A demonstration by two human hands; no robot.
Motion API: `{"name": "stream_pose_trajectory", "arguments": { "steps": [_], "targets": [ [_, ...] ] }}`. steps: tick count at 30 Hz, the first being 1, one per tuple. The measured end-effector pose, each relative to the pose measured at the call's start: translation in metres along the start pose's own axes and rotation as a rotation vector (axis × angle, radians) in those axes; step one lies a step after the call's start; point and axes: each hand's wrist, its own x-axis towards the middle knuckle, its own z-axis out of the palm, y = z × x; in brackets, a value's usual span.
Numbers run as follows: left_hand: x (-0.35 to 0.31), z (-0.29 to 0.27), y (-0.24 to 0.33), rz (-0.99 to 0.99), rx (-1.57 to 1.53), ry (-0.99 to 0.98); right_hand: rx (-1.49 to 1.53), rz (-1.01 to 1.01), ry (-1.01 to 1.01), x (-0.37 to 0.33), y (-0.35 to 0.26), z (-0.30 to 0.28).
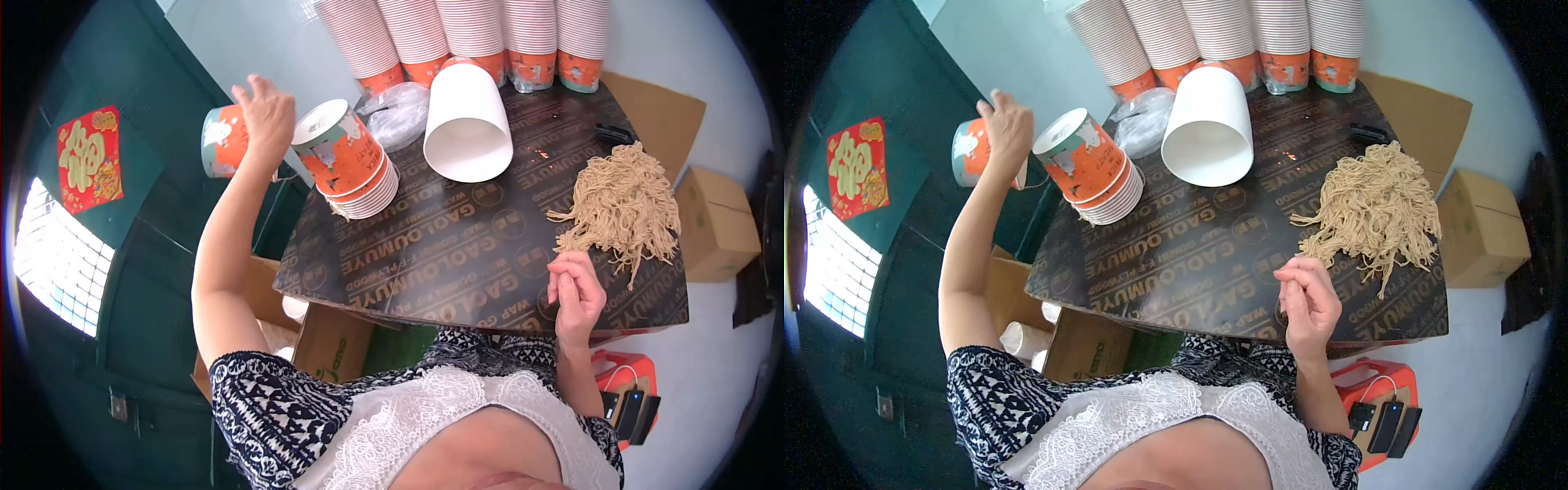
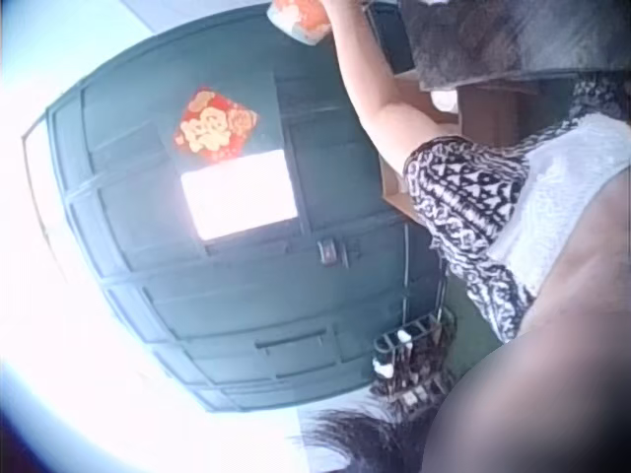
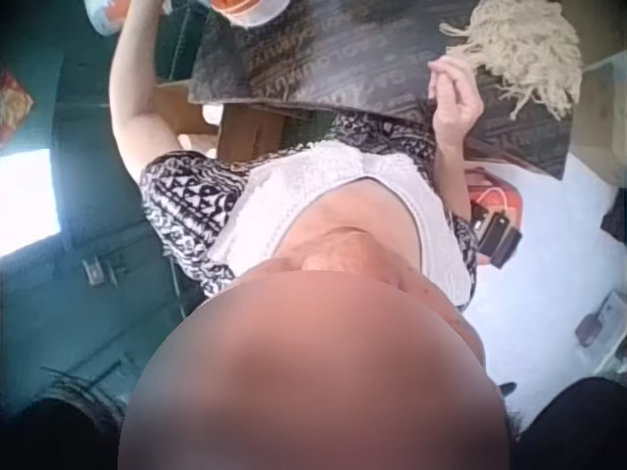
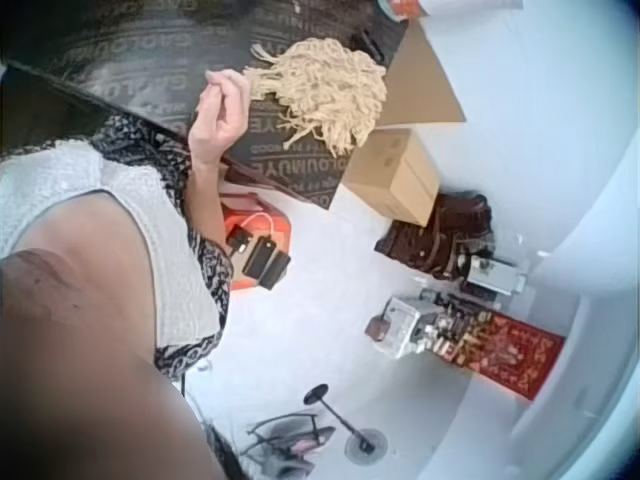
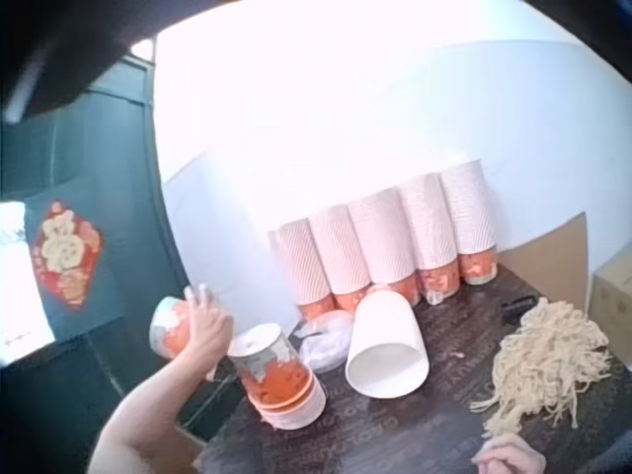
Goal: Manually tying rubber bands around the rims of paper bowls for packaging.
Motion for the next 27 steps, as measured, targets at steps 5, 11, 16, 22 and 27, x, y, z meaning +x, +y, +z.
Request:
{"name": "stream_pose_trajectory", "arguments": {
  "steps": [5, 11, 16, 22, 27],
  "targets": [
    [0.035, -0.030, 0.046, 0.196, 0.068, 0.035, -0.015, -0.007, 0.020, 0.000, 0.004, -0.006],
    [0.040, -0.064, 0.092, 0.389, -0.061, -0.048, -0.030, 0.025, 0.039, 0.001, 0.010, -0.005],
    [0.039, -0.058, 0.087, 0.249, -0.835, 0.067, -0.016, 0.073, 0.057, 0.002, 0.011, -0.008],
    [0.017, -0.045, 0.044, -0.127, -0.701, 0.107, -0.006, 0.047, 0.045, 0.007, 0.009, -0.010],
    [0.005, 0.016, 0.044, -0.106, -0.898, -0.360, -0.011, 0.049, -0.025, 0.010, 0.008, -0.001]
  ]
}}
